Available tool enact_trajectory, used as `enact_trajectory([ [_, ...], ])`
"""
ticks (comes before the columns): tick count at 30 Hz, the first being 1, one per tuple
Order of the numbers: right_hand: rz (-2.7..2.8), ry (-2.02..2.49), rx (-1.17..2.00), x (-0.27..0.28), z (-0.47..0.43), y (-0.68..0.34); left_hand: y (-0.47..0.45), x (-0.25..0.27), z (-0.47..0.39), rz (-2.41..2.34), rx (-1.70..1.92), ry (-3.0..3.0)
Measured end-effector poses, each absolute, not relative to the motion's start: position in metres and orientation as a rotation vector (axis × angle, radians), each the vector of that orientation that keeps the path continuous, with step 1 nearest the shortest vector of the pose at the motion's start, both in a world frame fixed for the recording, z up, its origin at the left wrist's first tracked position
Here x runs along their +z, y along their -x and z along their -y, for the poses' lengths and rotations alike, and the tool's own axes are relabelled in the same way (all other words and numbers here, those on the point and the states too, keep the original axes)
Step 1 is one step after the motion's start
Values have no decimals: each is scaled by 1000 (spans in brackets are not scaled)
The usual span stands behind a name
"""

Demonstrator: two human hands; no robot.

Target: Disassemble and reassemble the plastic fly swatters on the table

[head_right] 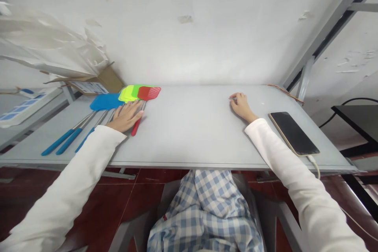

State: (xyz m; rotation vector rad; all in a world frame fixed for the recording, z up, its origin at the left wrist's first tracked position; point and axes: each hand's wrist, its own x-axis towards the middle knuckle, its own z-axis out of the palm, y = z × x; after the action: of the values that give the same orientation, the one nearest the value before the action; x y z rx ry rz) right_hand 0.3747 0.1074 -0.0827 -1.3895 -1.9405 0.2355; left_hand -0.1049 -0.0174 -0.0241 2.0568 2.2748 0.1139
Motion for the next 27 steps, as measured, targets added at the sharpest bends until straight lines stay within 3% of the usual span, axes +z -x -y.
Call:
enact_trajectory([
  [4,1976,1371,226,-81,-106,-374,73,-8,32,-2192,220,-2222],
  [12,2066,1369,145,-83,-105,-370,-33,-8,25,-1484,152,-2470],
  [20,2021,1503,124,-79,-98,-362,-74,-42,-65,-1638,324,-2421],
  [27,2137,1595,102,-69,-88,-358,-72,-53,-71,-1652,323,-2395],
])
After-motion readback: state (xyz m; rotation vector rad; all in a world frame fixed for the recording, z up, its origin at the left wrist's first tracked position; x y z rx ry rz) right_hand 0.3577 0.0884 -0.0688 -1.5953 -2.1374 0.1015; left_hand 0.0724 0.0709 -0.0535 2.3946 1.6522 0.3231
